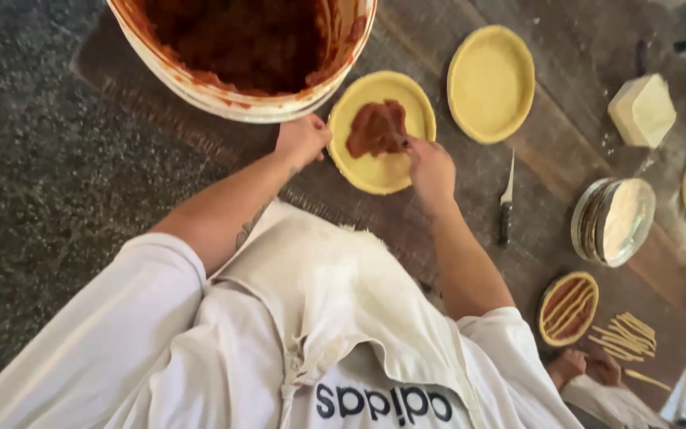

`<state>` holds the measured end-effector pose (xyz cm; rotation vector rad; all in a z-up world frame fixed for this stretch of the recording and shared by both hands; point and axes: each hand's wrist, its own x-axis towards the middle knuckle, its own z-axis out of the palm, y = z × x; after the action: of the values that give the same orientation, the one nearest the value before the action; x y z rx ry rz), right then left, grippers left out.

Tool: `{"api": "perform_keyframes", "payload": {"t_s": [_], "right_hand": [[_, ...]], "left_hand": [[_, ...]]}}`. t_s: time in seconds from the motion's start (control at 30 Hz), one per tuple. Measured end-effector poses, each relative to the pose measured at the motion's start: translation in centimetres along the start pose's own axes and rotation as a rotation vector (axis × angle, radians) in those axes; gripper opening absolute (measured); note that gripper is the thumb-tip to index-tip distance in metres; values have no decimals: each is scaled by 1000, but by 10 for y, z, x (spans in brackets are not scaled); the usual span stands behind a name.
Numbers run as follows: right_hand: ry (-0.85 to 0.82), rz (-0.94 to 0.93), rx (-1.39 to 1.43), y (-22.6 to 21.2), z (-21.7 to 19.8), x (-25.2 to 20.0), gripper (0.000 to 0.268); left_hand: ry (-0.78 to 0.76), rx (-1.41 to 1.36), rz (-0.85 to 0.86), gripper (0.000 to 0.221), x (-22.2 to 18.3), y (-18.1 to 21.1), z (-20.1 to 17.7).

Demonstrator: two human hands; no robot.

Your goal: Filling multiple small pie crusts with a dark paste filling using a spoon from a large bucket on a wooden work table in a bakery.

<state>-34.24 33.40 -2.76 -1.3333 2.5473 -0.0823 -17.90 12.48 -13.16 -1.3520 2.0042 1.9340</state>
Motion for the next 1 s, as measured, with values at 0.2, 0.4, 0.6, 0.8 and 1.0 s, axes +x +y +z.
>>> {"api": "perform_keyframes", "payload": {"t_s": [0.2,0.4,0.6,0.8,1.0], "right_hand": [[246,325,353,25,35,14,31],[11,475,744,-8,29,-4,21],[72,57,65,30,28,32,17],[72,479,449,18,33,33,33],[-168,490,781,6,26,13,29]], "left_hand": [[-18,-21,-47,26,-2,2,-3],[-45,-13,-19,24,-13,13,-11],[-22,-58,-22,22,-20,18,-13],[-50,-52,-18,21,-25,25,-18],[-62,-35,0,23,-24,25,-18]]}}
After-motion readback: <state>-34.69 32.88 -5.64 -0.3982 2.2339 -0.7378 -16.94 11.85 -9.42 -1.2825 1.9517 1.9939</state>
